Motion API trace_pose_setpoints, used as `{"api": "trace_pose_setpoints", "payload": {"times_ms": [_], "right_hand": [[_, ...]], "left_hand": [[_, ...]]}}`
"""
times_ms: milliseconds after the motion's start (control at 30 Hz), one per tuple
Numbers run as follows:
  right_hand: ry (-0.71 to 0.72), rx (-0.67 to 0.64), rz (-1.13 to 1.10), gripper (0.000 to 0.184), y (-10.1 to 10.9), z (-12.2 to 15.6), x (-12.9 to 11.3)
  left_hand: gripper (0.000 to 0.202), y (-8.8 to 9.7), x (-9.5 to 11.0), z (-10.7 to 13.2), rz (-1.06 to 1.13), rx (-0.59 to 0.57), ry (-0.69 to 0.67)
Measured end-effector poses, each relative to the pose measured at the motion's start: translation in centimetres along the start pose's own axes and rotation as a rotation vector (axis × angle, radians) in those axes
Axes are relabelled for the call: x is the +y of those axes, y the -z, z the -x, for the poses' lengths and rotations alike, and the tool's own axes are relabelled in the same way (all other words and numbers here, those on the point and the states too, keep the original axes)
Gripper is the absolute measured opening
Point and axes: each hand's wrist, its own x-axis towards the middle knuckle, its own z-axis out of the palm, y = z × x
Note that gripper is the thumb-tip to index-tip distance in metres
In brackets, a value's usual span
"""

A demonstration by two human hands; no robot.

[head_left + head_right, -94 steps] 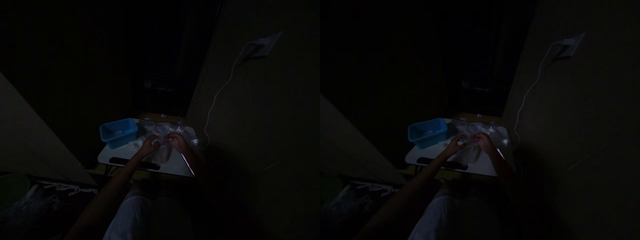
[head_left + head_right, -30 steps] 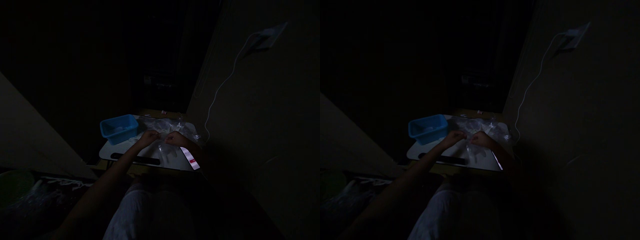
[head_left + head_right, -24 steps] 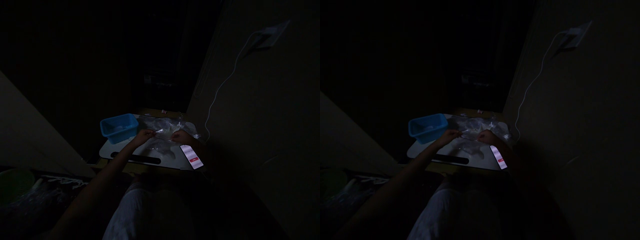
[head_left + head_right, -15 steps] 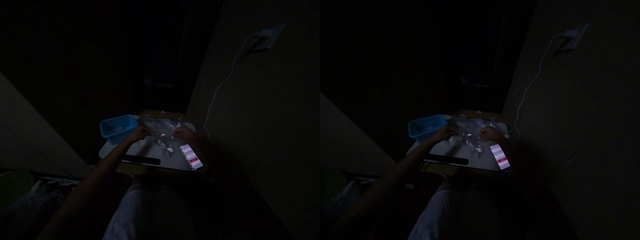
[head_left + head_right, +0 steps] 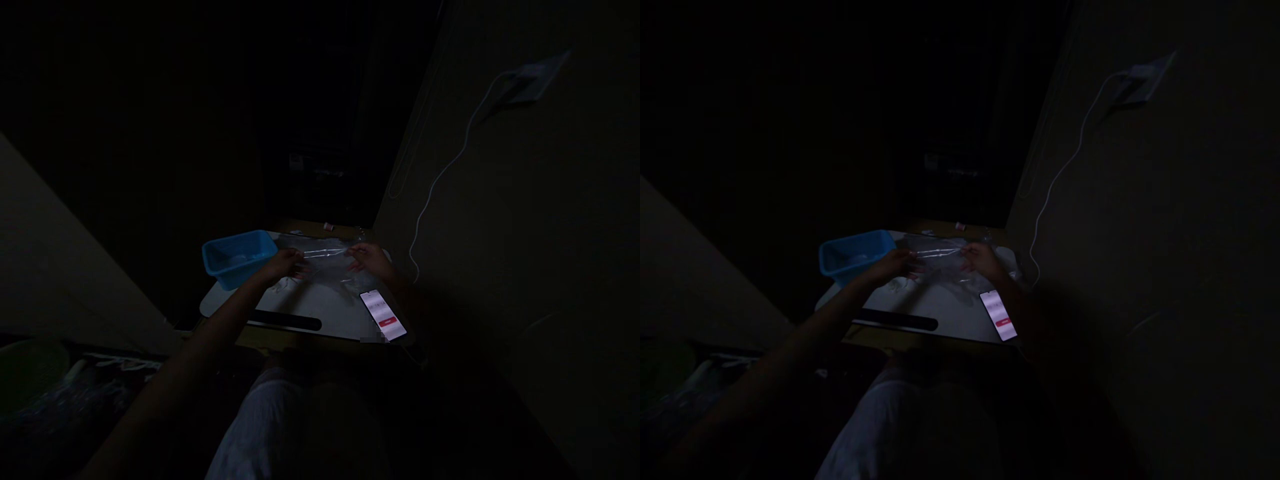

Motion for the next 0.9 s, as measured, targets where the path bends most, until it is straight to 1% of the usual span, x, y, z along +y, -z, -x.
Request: {"api": "trace_pose_setpoints", "payload": {"times_ms": [133, 233, 333, 467, 567, 667, 733, 767, 833, 900], "right_hand": [[-0.068, 0.008, -0.188, 0.015, -0.8, 0.5, 0.4], [-0.080, 0.006, -0.229, 0.015, -1.0, 0.4, 0.9], [-0.030, 0.003, -0.140, 0.013, -0.8, -0.1, 1.3], [0.071, -0.002, 0.117, 0.015, -0.1, -0.7, 1.8], [0.138, 0.000, 0.183, 0.017, 0.4, -0.9, 2.6], [0.086, -0.010, 0.143, 0.015, 0.4, -1.4, 3.6], [0.044, -0.028, 0.122, 0.016, 0.2, -2.3, 3.8], [0.046, -0.030, 0.124, 0.017, 0.2, -2.8, 3.7], [0.127, -0.003, 0.185, 0.021, 0.2, -3.9, 2.9], [0.282, 0.079, 0.232, 0.020, 0.4, -4.5, 1.9]], "left_hand": [[0.012, -0.1, -0.1, 0.4, 0.158, -0.062, 0.031], [0.017, 0.1, -0.4, 0.5, 0.235, -0.124, 0.037], [0.020, 0.4, -0.7, 0.3, 0.281, -0.113, 0.025], [0.023, 0.7, -0.9, 0.0, 0.272, -0.082, -0.008], [0.025, 0.9, -1.2, 0.0, 0.277, -0.079, -0.008], [0.026, 0.9, -1.8, -0.4, 0.280, -0.105, 0.010], [0.025, 0.8, -1.8, -1.4, 0.249, -0.084, 0.024], [0.024, 0.6, -1.5, -2.1, 0.222, -0.048, 0.019], [0.020, 0.4, -0.4, -3.6, 0.142, 0.002, -0.046], [0.018, 0.3, 1.0, -4.7, 0.128, 0.057, -0.212]]}}
